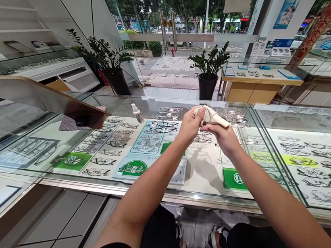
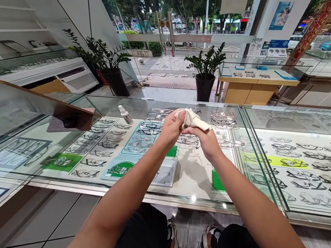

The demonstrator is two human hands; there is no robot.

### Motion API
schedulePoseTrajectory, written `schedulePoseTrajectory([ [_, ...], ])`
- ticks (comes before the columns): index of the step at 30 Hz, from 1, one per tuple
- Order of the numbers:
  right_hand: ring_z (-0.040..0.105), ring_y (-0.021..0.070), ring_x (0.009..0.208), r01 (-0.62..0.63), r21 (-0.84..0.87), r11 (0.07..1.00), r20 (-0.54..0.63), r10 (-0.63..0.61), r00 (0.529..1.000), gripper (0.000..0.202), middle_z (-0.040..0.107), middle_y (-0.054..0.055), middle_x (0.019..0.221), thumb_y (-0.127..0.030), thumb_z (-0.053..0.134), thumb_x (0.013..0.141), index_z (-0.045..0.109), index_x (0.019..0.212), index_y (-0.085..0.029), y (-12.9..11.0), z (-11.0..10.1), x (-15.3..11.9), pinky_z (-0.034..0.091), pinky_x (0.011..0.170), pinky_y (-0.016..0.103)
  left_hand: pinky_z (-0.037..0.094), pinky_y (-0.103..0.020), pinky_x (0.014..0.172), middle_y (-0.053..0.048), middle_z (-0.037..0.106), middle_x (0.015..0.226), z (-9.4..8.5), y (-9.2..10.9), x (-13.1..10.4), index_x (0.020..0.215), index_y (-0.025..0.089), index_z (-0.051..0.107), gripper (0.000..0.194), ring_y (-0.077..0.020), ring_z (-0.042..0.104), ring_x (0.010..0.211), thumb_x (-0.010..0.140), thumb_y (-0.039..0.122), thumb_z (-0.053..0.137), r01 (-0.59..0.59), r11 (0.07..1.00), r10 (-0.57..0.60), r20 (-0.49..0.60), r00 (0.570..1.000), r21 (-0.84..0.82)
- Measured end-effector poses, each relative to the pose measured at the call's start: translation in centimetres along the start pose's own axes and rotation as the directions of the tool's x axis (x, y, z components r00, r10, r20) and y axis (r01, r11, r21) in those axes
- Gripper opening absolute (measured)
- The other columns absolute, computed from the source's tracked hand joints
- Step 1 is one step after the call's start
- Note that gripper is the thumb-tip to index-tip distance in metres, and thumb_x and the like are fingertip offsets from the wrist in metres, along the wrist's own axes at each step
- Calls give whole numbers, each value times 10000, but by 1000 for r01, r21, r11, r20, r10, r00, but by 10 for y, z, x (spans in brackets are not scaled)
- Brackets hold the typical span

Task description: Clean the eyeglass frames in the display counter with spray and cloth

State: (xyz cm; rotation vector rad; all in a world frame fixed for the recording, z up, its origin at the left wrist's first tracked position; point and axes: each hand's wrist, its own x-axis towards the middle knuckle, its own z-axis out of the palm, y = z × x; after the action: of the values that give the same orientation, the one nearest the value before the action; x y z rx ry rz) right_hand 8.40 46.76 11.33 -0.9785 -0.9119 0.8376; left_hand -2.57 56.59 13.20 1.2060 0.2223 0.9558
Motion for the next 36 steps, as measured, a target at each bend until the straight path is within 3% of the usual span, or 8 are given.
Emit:
schedulePoseTrajectory([
  [4,738,246,921,-33,29,999,-1,33,999,93,800,35,819,-293,744,807,807,771,-236,-8,-6,1,543,1034,431,475,-219,680,-26,654,875,-4,7,-1,1073,134,683,543,-105,577,735,720,438,962,89,995,-76,212,974,-51],
  [6,734,257,945,-25,-2,1000,29,25,999,88,801,36,835,-293,754,808,819,795,-236,-8,-5,0,534,1049,440,458,-209,644,-13,642,840,-2,4,-2,1039,135,676,517,-89,554,689,727,435,959,47,998,-40,150,988,-45],
  [10,725,287,1046,-4,-78,997,80,10,997,114,819,39,914,-339,783,825,840,831,-240,-3,0,-3,503,1090,451,303,-203,468,45,533,663,2,-5,-1,886,157,616,510,-51,396,500,815,609,842,30,998,-34,-63,997,-59],
  [13,724,281,1006,-35,-51,998,50,37,998,139,822,45,899,-368,786,823,847,839,-244,-4,-1,-2,511,1065,454,331,-212,483,33,565,685,0,-2,0,939,148,630,518,-63,441,515,794,584,869,116,985,-113,28,993,-127],
  [17,717,264,954,-52,-2,999,47,52,998,162,810,52,850,-366,755,815,831,759,-235,-8,-9,3,519,1056,445,426,-220,615,5,636,788,-2,5,-2,1079,132,644,583,-82,548,631,673,361,994,194,968,-163,189,968,-159],
  [23,731,266,949,-26,-65,998,43,29,999,110,796,28,808,-308,742,788,828,773,-241,5,-7,4,520,1053,432,342,-203,519,48,555,700,3,-6,-3,930,148,591,529,-48,435,535,736,491,944,126,984,-116,82,990,-124],
  [28,723,267,999,-43,-61,997,30,45,999,110,813,26,865,-320,750,793,837,813,-256,7,-5,3,515,1064,438,334,-206,482,50,527,648,0,-8,0,891,157,580,521,-51,405,485,822,601,844,137,982,-130,58,990,-132],
  [36,718,267,1000,-91,34,995,55,89,995,146,798,46,840,-379,771,773,815,736,-244,-4,-5,3,503,1093,436,416,-210,591,31,598,735,-4,0,-1,1056,152,630,556,-70,524,588,696,388,983,161,982,-140,190,972,-102],
])
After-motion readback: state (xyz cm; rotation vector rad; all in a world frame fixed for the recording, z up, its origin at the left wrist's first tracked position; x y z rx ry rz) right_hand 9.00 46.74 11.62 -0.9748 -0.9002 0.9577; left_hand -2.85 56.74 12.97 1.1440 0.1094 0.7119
